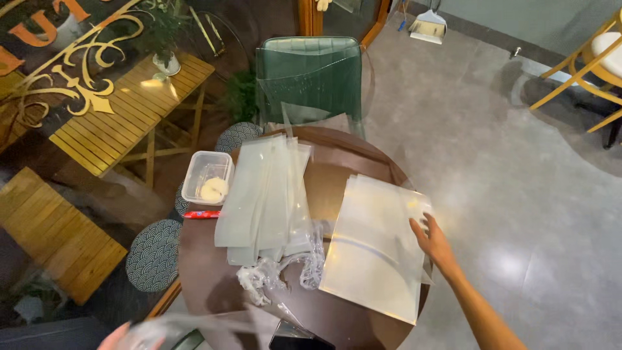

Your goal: The person handles and sorts clear plastic sheets and packaging materials on a table, occasionally peeling off sections or arranging them into stacks.

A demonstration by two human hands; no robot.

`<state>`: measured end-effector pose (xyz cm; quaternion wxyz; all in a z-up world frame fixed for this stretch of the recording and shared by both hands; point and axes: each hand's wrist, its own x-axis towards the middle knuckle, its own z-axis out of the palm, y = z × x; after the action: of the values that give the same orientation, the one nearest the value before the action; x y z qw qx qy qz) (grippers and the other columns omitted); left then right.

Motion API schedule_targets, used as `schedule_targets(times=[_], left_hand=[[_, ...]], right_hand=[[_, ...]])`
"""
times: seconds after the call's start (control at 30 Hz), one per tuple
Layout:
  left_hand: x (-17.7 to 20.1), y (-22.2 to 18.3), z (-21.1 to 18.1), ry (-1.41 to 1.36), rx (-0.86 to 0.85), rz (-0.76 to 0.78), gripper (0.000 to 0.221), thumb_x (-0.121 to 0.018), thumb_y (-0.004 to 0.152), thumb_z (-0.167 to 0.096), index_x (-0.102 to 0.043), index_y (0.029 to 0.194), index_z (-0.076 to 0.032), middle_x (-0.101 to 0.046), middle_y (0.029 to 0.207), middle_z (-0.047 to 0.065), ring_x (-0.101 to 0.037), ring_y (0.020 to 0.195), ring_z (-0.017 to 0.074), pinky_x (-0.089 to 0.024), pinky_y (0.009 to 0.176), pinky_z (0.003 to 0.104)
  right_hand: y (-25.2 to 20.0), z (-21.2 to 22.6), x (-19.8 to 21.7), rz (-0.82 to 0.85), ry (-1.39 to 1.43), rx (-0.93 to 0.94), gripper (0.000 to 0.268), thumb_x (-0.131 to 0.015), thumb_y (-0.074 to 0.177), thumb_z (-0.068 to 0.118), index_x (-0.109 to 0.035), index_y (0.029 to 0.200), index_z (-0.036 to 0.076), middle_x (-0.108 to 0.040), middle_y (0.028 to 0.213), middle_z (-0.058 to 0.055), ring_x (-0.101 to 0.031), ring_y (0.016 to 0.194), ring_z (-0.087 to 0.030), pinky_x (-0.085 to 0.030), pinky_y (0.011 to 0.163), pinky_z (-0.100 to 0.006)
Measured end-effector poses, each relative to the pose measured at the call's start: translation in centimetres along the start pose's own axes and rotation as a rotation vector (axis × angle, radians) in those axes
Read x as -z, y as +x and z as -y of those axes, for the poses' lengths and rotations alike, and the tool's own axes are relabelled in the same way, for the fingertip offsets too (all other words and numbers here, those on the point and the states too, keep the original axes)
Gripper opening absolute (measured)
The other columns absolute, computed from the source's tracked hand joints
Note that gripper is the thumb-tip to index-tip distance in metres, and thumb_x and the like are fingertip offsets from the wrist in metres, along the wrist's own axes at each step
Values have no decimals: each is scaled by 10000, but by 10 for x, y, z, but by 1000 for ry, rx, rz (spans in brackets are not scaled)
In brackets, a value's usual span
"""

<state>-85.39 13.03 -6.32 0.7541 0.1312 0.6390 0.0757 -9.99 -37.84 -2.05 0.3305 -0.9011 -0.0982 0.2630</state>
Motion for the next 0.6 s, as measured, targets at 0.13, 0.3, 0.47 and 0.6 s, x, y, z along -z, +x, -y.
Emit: schedule_targets(times=[0.13,0.3,0.47,0.6], left_hand=[[-255,-126,141,511,-1273,-547,321,-791,1019,-208,-862,1332,-205,-790,1425,35,-701,1367,239,-485,1260,369],[-327,-96,155,954,-746,-375,977,-864,829,-139,-447,1682,-372,-231,1739,190,-336,1619,389,-416,1274,611],[-321,-26,190,1066,-495,-537,1715,-1193,672,-260,64,1820,-463,294,1895,198,21,1744,533,-347,1261,859],[-292,-8,227,1421,-320,-787,1587,-882,642,-1011,-210,1769,-119,-350,1740,210,-445,1593,386,-444,1230,705]], right_hand=[[-24,-63,-24,-88,4,103,800,-625,1053,584,-573,1630,32,-715,1563,-228,-700,1440,-361,-502,1234,-474],[-88,-25,-14,-30,-8,-45,791,-557,1061,619,-518,1682,132,-682,1625,-186,-699,1444,-387,-513,1210,-490],[-108,1,-7,16,-7,-88,821,-441,1067,683,-483,1708,171,-642,1670,-190,-624,1527,-413,-500,1212,-526],[-114,12,-4,-7,-2,-87,808,-451,1082,665,-510,1691,137,-658,1638,-209,-613,1534,-414,-477,1233,-512]])
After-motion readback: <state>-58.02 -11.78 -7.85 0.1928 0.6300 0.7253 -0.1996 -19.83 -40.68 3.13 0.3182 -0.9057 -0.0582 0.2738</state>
